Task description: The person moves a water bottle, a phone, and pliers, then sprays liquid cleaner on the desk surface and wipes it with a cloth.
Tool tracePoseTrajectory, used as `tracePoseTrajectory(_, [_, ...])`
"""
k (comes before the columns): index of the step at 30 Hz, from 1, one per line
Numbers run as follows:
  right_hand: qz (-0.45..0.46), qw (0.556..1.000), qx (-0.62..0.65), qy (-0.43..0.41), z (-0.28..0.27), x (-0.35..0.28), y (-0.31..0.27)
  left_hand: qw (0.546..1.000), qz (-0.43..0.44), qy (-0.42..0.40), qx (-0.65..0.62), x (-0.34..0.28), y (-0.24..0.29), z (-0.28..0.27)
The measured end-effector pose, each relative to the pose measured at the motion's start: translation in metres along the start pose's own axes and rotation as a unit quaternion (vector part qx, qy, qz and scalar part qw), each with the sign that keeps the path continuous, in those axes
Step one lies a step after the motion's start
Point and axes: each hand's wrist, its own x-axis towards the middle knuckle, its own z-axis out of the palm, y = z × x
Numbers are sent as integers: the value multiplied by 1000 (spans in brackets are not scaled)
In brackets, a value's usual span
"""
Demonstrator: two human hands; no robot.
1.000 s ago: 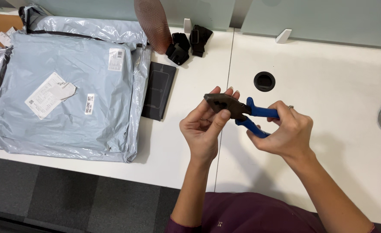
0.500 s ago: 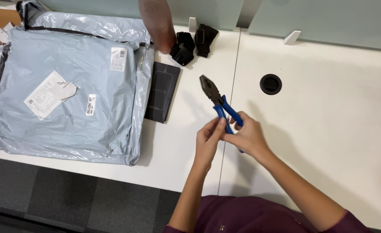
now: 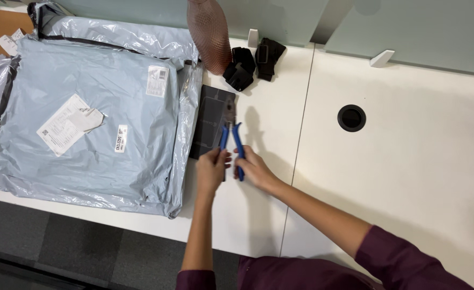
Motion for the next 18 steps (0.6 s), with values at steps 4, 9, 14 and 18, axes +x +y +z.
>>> tracePoseTrajectory(4, [36,994,-89,-49,12,29,-21,993,29,32,112,16,-5,-27])
tracePoseTrajectory(9, [68,991,-107,-41,9,33,-36,978,115,56,167,24,-12,-21])
tracePoseTrajectory(14, [75,995,-70,5,-5,23,-22,955,206,79,199,24,-26,6])
tracePoseTrajectory(18, [78,995,-54,35,-15,23,-14,928,290,65,226,29,-38,21])
